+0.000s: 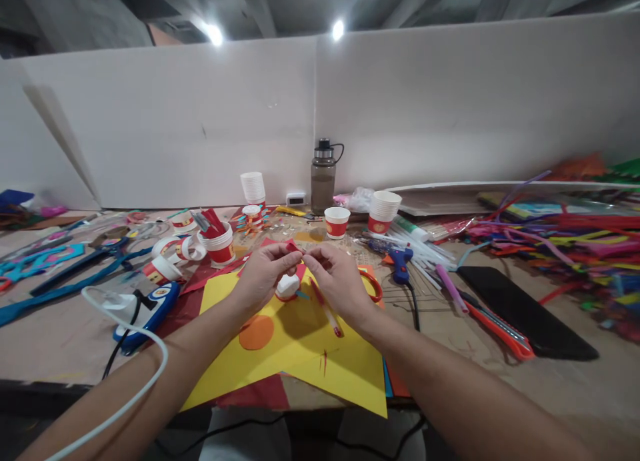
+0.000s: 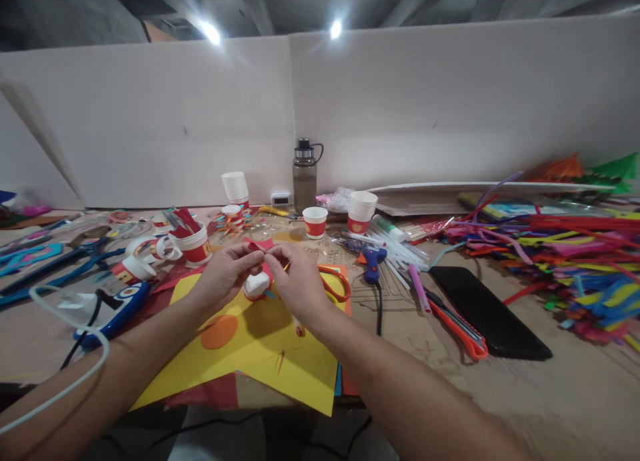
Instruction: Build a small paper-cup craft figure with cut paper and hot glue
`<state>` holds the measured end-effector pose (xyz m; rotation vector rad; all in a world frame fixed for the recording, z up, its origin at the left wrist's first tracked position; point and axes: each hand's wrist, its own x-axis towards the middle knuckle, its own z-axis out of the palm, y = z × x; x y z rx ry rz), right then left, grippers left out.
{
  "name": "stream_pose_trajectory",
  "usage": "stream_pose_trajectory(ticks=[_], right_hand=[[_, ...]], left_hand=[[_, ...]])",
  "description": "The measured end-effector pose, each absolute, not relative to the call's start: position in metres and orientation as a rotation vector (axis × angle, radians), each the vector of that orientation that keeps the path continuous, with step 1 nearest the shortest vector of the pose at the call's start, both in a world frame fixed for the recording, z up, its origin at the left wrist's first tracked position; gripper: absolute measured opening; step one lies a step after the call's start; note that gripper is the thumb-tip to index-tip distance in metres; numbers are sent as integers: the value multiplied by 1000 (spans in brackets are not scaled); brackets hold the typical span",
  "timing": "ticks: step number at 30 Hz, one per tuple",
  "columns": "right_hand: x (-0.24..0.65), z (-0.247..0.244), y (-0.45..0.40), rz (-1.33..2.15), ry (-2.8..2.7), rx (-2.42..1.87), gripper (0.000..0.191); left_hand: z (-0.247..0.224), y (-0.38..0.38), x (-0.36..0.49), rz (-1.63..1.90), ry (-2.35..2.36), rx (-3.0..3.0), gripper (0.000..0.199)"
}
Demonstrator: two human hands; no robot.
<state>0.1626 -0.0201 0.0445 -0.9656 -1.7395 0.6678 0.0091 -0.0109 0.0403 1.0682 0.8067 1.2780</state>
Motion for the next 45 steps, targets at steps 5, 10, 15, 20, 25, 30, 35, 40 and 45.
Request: stream_pose_trajectory(ticks=[5, 10, 15, 20, 25, 30, 35, 40, 45], right_hand=[[164, 40, -18, 639, -1748, -1020, 17], [159, 37, -18, 675, -1692, -1063, 19], [159, 42, -21, 632, -1758, -1042, 18], [164, 48, -16, 729, -1878, -946, 13], [188, 61, 0, 625, -1774, -1075, 24], [223, 67, 7, 445, -2153, -1510, 16], [219, 49, -1, 155, -2508, -1841, 34], [209, 39, 0, 177, -2464, -1924, 34], [218, 48, 7, 328, -2180, -1655, 42]], left_hand=[[33, -7, 11, 1256, 855, 1010, 26], [30, -8, 17, 1294, 803, 846, 29], [30, -9, 17, 1290, 769, 800, 29], [32, -5, 11, 1284, 773, 842, 29], [39, -4, 4, 1253, 850, 919, 30], [43, -4, -2, 1159, 862, 981, 31], [41, -1, -4, 1115, 872, 936, 30], [36, 8, -6, 1167, 939, 830, 25], [39, 17, -17, 1128, 937, 927, 26]])
